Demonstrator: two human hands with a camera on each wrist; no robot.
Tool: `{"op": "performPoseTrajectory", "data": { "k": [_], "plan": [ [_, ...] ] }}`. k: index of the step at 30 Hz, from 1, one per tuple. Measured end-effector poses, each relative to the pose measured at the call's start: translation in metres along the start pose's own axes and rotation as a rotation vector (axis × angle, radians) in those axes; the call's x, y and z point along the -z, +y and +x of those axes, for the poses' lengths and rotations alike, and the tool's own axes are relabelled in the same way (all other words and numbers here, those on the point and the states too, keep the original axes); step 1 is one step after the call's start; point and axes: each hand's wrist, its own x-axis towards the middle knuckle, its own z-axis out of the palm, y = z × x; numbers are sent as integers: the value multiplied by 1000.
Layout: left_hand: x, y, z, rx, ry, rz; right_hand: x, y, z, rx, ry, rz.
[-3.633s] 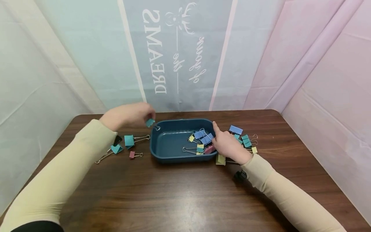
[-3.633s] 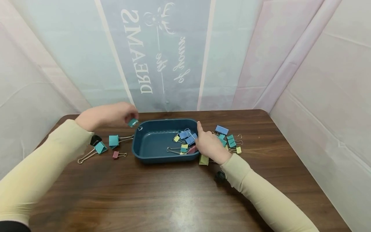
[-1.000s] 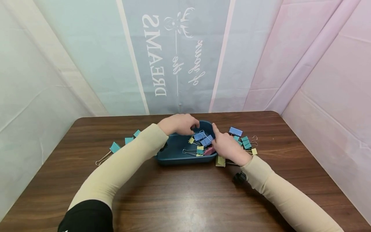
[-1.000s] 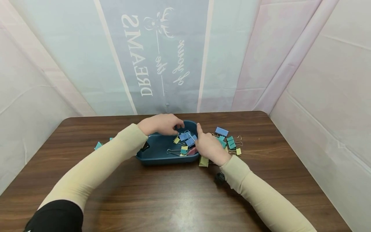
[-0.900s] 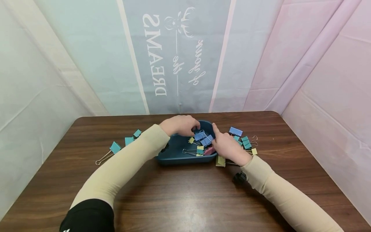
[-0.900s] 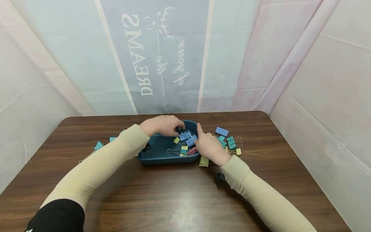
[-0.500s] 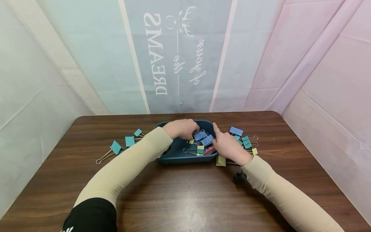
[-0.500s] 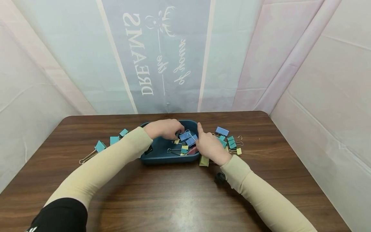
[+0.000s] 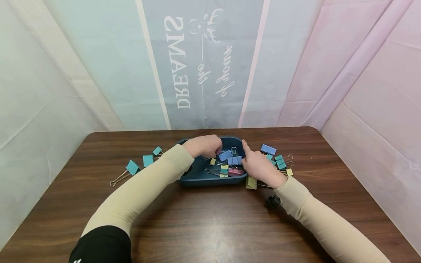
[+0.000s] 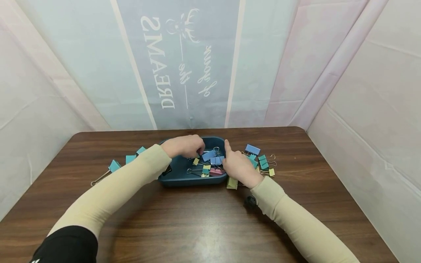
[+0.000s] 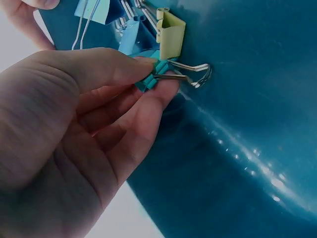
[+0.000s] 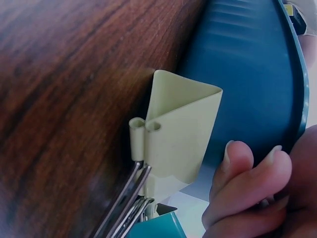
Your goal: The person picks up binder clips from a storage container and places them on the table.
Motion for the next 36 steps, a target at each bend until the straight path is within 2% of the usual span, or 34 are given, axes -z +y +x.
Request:
{"op": "performPoseTrajectory", "data": {
  "k": [10,16,20,26,29,33,36],
  "plan": [
    [4,-7,-10,-46,10,-45,-1,0,-4,2,-5,-2],
    [14,-12,-26,-69,23,-104,0,-1,-5,-4,-6,-4],
    [24,-21,-41,-66,50,-120,1,-1,-6,1,-8,-8],
    [40,-43,-72,-63,137,-130,1,-1,-7,-3,-4,-7],
    [43,-57,-89,-58,191,-173,1,0,-7,-2,-3,-6],
    [42,-79,-112,-17,241,-201,1,-1,-6,-1,0,-9],
    [36,-99,-126,31,250,-201,1,-2,-5,5,5,-15]
  ]
}}
